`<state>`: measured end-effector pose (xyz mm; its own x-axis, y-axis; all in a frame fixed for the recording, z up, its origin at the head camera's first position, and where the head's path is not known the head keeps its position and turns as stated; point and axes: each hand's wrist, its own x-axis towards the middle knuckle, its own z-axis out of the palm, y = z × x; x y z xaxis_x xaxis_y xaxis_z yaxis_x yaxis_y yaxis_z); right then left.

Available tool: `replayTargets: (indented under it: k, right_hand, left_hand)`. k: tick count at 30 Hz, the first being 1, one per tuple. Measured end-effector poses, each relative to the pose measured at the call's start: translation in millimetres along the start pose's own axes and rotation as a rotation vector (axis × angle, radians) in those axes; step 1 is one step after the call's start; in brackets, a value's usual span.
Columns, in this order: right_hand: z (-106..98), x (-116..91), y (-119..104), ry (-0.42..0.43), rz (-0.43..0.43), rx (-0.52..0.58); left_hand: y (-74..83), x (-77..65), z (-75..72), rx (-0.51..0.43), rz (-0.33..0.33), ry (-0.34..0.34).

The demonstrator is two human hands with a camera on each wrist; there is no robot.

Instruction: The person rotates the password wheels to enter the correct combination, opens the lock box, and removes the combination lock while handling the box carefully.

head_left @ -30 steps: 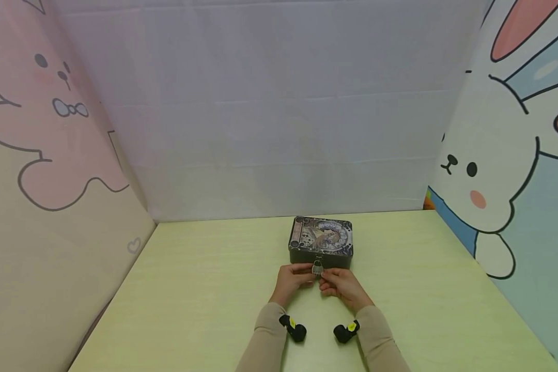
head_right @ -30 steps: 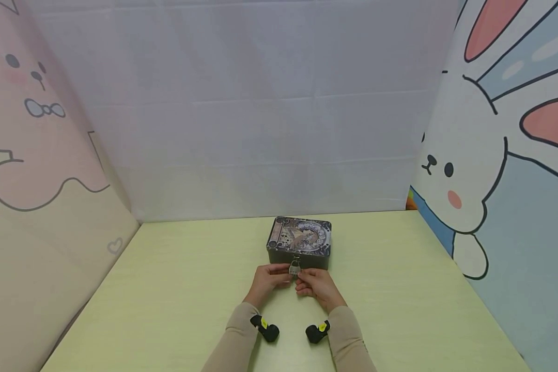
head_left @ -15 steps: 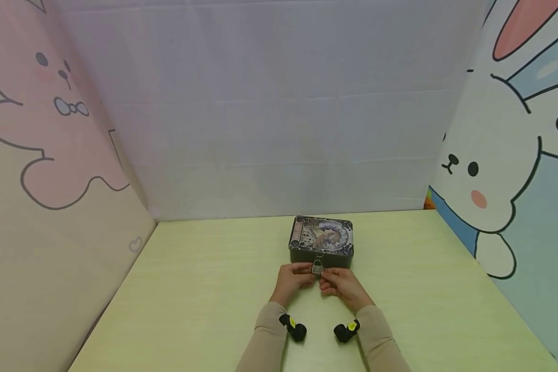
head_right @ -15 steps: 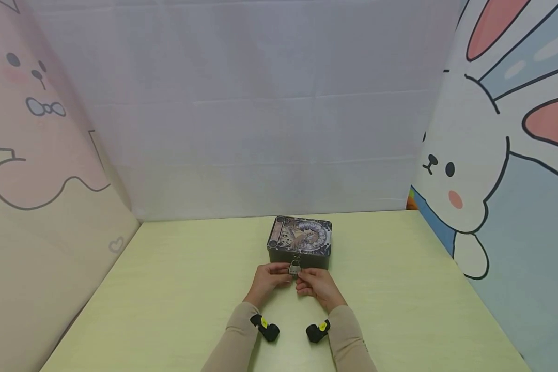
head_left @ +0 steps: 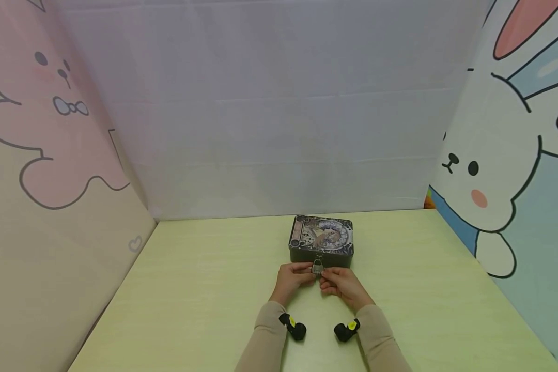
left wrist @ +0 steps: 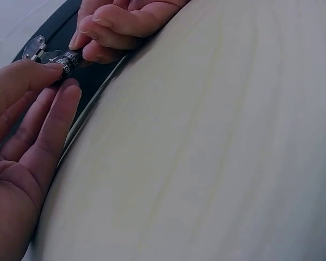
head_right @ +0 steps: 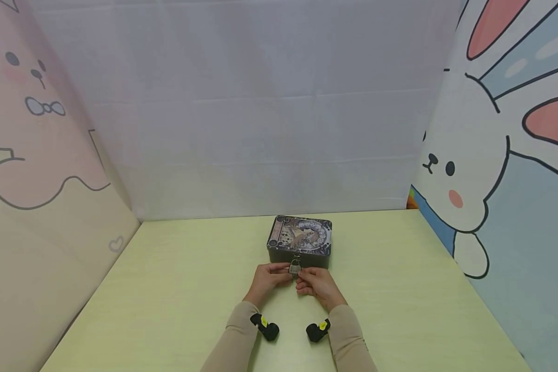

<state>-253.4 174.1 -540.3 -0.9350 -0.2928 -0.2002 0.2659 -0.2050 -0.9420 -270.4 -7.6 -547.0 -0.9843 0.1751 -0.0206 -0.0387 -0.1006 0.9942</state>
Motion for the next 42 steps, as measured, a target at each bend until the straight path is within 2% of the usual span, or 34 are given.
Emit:
replayTargets:
  k: [16, 24, 28, 35, 42]
  right_hand:
    - [0, 0, -1, -0.003, -0.002, 0.0]
    - [-2, 1, 1, -0.009, -0.003, 0.004]
    - [-2, 1, 0, -0.013, -0.009, 0.001]
    - [-2, 1, 1, -0.002, -0.003, 0.008]
    - [0, 0, 0, 0.004, 0.005, 0.007]
  left_hand:
    - [-0.3, 0.9, 0.0, 0.029, 0.018, 0.003]
    - [19.5, -11.6, 3.0, 0.011, 0.043, -0.004]
    - [23.7, -14.6, 3.7, 0.007, 0.052, -0.007]
    - [0.8, -0.3, 1.1, 0.022, 0.015, 0.013]
    - [2.2, -2.6, 0.9, 0.013, 0.009, 0.005]
